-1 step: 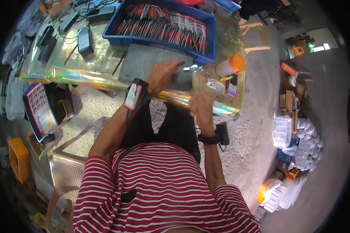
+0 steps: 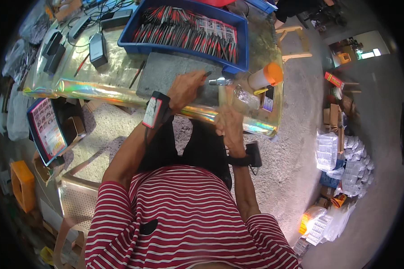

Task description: The person assembles small metal and wire components by holding them against a wooden support and striking them with a small hammer, picking new wires from a blue tray.

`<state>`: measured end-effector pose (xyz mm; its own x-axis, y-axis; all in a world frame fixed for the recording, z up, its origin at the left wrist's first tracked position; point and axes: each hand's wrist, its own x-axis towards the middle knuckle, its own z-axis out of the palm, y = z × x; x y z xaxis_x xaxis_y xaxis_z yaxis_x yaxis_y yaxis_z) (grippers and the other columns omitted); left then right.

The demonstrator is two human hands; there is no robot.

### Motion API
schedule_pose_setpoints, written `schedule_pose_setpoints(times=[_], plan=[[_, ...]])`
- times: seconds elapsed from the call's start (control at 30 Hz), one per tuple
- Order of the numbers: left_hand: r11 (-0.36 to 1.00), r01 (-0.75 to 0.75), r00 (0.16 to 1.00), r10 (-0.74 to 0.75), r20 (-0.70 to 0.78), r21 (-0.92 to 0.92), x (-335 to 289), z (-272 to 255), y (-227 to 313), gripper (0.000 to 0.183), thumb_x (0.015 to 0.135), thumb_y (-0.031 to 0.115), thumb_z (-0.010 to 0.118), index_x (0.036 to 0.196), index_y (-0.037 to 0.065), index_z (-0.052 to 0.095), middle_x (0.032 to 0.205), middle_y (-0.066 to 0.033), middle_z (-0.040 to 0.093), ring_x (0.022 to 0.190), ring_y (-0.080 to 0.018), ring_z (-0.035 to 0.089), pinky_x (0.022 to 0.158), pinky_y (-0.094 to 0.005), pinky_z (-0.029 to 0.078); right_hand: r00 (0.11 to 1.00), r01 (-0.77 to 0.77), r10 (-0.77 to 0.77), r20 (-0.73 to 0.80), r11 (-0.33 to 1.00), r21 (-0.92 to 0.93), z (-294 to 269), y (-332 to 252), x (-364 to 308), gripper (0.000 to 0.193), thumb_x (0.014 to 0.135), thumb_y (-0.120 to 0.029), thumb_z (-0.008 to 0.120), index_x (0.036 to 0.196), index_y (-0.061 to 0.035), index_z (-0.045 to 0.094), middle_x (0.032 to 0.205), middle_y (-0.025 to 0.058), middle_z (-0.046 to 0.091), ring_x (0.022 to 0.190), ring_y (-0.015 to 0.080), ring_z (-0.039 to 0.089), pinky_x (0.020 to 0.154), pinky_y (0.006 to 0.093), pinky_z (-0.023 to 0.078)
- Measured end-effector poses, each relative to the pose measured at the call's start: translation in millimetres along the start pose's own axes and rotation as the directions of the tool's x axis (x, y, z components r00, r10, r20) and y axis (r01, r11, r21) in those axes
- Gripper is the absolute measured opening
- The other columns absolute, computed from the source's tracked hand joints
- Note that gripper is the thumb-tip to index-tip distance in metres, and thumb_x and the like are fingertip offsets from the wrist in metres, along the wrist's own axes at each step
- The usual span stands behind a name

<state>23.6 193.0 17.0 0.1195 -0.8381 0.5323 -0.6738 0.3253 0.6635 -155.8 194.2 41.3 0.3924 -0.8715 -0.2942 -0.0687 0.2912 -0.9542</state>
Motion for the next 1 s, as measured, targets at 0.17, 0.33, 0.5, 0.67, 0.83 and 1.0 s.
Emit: schedule_pose_setpoints(times=[0.17,0.33,0.5,0.67,0.83,1.0], plan=[[0.980,0.116,0.993,-0.109,0.051,-0.163,7.5,-6.4,-5.8,0.011,0.075,-0.003,0.047,0.085,0.000,0.045,0.066,-0.0097,0.051,0.053,-0.0231,0.052,0.050,-0.0287,0.042,0.996,-0.093,0.089,0.030,0.975,0.203,9.6,22.6,8.3,0.040,0.085,-0.037,0.044,0.079,0.0027,0.047,0.055,0.0081,0.047,0.038,0.0078,0.040,0.031,0.0191,0.034],[0.913,0.243,0.970,-0.234,0.069,-0.328,41.2,-12.1,-5.0,0.009,0.079,0.004,0.048,0.087,0.000,0.045,0.061,-0.0052,0.050,0.048,-0.0087,0.048,0.042,-0.0242,0.040,0.992,-0.087,0.072,0.103,0.985,0.150,10.2,34.6,8.8,0.038,0.086,-0.036,0.041,0.076,0.0008,0.046,0.057,0.0086,0.049,0.043,0.0117,0.047,0.037,0.0228,0.041],[0.978,0.123,0.989,-0.107,0.104,-0.167,89.5,4.7,-20.5,0.011,0.082,0.011,0.047,0.083,0.000,0.045,0.059,-0.0060,0.051,0.043,-0.0101,0.049,0.036,-0.0248,0.039,0.990,0.039,-0.041,0.138,0.999,0.014,-2.2,35.8,10.9,0.036,0.088,-0.033,0.040,0.075,0.0005,0.046,0.058,0.0078,0.049,0.048,0.0141,0.049,0.045,0.0250,0.041],[0.964,0.191,0.974,-0.162,0.161,-0.186,123.0,24.4,-34.0,0.020,0.074,0.018,0.053,0.071,-0.001,0.050,0.056,-0.0087,0.052,0.041,-0.0150,0.051,0.037,-0.0280,0.041,0.979,0.202,-0.196,0.056,0.910,-0.361,-29.7,43.3,19.5,0.026,0.085,-0.024,0.044,0.081,0.0007,0.052,0.065,0.0082,0.053,0.052,0.0123,0.052,0.046,0.0228,0.042],[0.933,0.314,0.939,-0.278,0.201,-0.178,138.6,49.6,-47.3,0.017,0.074,0.014,0.056,0.073,-0.002,0.053,0.055,-0.0056,0.051,0.041,-0.0099,0.048,0.034,-0.0236,0.039,0.979,0.091,-0.125,-0.164,0.975,-0.203,-61.6,41.8,38.0,0.015,0.081,-0.009,0.047,0.084,0.0042,0.053,0.065,0.0083,0.054,0.051,0.0116,0.053,0.041,0.0211,0.043],[0.908,0.411,0.895,-0.385,0.227,-0.080,141.6,61.7,-60.8,0.017,0.073,0.013,0.058,0.067,-0.003,0.053,0.053,-0.0059,0.051,0.039,-0.0104,0.048,0.035,-0.0233,0.040,0.934,0.146,-0.220,-0.280,0.954,-0.262,-76.2,56.1,66.5,0.010,0.078,-0.004,0.047,0.081,0.0034,0.053,0.063,0.0069,0.053,0.048,0.0103,0.051,0.040,0.0213,0.042]])
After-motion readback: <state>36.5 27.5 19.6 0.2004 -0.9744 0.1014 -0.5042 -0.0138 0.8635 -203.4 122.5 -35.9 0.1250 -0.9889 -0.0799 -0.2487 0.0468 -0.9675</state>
